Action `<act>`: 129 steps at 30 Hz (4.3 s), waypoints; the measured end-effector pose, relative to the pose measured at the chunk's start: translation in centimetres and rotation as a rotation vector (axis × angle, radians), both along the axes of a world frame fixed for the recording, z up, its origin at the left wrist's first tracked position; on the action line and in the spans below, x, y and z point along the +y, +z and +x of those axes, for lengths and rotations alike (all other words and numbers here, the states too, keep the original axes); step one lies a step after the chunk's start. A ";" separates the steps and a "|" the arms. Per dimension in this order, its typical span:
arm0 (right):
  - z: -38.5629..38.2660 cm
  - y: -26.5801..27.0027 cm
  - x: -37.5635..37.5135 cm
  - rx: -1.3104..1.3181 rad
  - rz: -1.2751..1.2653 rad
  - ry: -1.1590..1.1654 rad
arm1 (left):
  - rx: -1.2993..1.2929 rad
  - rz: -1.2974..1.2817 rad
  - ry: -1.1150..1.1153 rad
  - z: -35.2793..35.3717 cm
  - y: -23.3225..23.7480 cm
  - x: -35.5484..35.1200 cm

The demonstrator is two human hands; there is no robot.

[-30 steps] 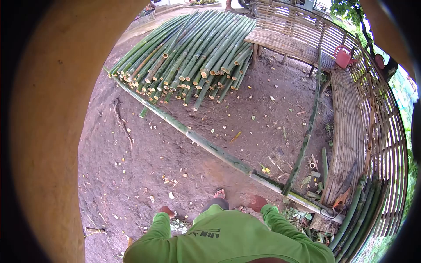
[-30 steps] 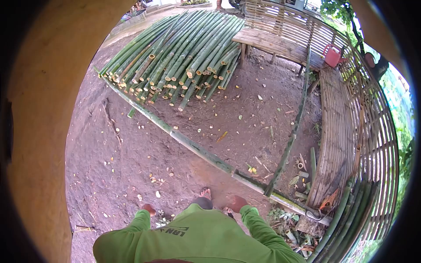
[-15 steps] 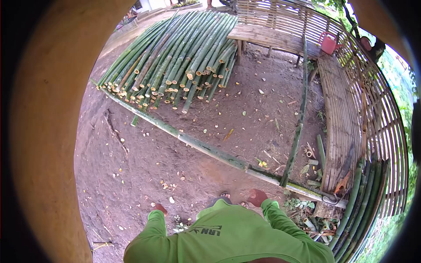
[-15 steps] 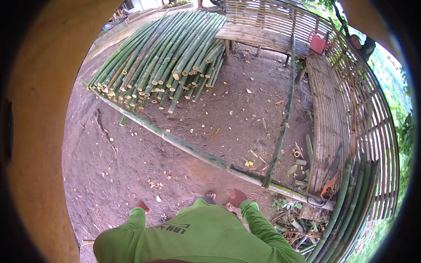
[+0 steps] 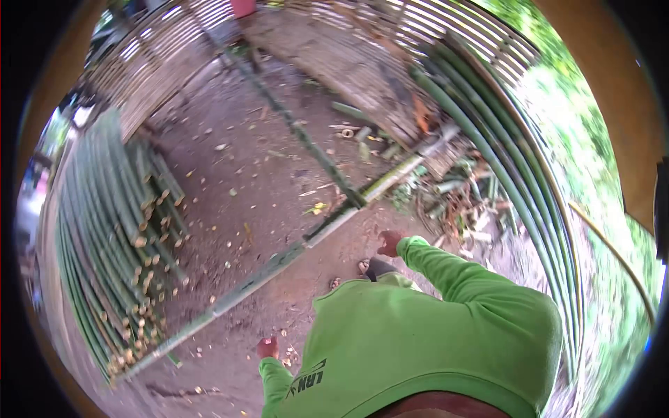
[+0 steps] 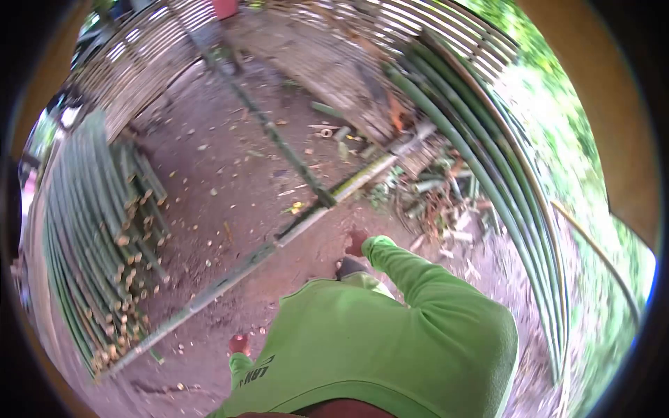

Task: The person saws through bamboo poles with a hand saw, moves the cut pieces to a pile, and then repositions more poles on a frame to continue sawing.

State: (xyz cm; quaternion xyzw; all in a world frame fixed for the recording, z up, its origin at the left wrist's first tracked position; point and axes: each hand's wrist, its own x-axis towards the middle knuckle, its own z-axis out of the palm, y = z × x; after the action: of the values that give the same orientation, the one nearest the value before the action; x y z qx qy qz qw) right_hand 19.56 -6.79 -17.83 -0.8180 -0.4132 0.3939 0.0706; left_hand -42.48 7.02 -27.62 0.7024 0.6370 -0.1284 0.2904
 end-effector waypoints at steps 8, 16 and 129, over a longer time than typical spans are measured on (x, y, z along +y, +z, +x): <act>-0.3 -6.2 -17.8 -0.055 -0.411 -0.387 | -0.009 -0.148 -0.369 15.0 1.6 9.2; 2.5 -3.3 -23.1 0.026 -0.482 -0.562 | -0.195 -0.327 -0.172 22.2 2.4 8.6; 23.4 -11.0 -31.5 0.134 -0.455 -0.035 | -0.365 -0.575 -0.548 59.8 7.6 -15.5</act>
State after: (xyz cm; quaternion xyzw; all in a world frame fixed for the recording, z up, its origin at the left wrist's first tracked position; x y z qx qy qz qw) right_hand 42.92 -38.29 -28.85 -0.7918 -0.2939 0.5292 -0.0817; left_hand 17.36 -8.49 -20.03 0.7471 0.3038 -0.2466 0.5373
